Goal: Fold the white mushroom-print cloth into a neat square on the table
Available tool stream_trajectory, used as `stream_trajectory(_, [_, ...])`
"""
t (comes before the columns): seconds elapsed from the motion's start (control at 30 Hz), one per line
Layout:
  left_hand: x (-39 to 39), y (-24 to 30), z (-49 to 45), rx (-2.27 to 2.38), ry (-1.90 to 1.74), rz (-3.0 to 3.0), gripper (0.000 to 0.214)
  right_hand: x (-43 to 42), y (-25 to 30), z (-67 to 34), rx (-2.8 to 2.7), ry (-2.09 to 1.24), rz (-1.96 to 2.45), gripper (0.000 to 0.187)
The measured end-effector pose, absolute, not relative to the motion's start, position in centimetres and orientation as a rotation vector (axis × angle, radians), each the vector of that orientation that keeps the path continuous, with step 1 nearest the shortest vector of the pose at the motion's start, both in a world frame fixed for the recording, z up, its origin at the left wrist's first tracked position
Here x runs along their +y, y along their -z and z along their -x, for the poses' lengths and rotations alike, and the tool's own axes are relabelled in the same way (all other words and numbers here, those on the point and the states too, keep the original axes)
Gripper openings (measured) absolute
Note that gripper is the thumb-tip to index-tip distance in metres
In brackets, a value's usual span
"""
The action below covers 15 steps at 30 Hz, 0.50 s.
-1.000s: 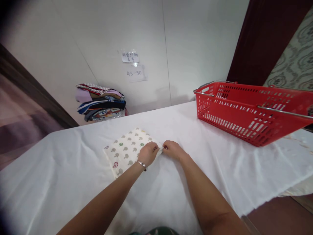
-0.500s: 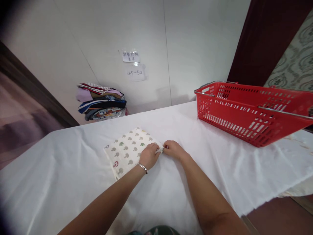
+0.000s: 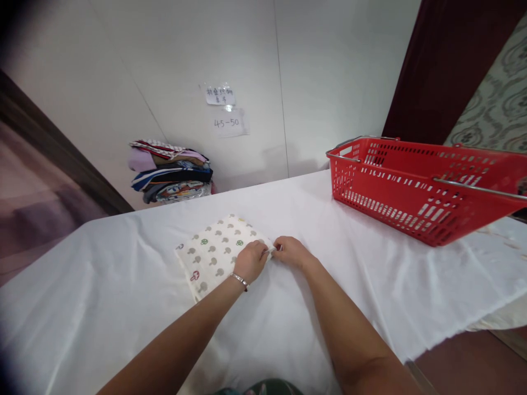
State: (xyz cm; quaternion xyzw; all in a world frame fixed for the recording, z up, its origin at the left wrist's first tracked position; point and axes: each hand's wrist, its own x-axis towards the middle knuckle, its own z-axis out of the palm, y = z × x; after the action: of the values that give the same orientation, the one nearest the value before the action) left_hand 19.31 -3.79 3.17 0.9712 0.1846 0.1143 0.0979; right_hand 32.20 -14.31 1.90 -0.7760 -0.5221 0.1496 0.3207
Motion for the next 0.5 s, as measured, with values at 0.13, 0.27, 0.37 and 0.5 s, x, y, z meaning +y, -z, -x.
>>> stream_trajectory(0.13, [-3.77,-3.05,-19.26,0.544,-0.366,-2.872,0.011,-14.16,-2.03,-31.75,-1.376,-0.320,2.093,0.008])
stream_trajectory(0.27, [-3.81,-3.14,-19.05,0.501,-0.400,-2.872,0.008,-14.21,-2.19,-31.59,-1.386,-0.273,2.120,0.004])
stream_trajectory(0.37, [-3.92,-3.20,-18.85,0.480,-0.384,-2.908,0.006,-14.29,-2.24,-31.64,-1.405,-0.266,2.123,0.003])
stream_trajectory(0.5, [-4.13,-3.21,-18.77,0.506,-0.348,-2.959,0.008,-14.36,-2.22,-31.67,-1.428,-0.267,2.118,0.004])
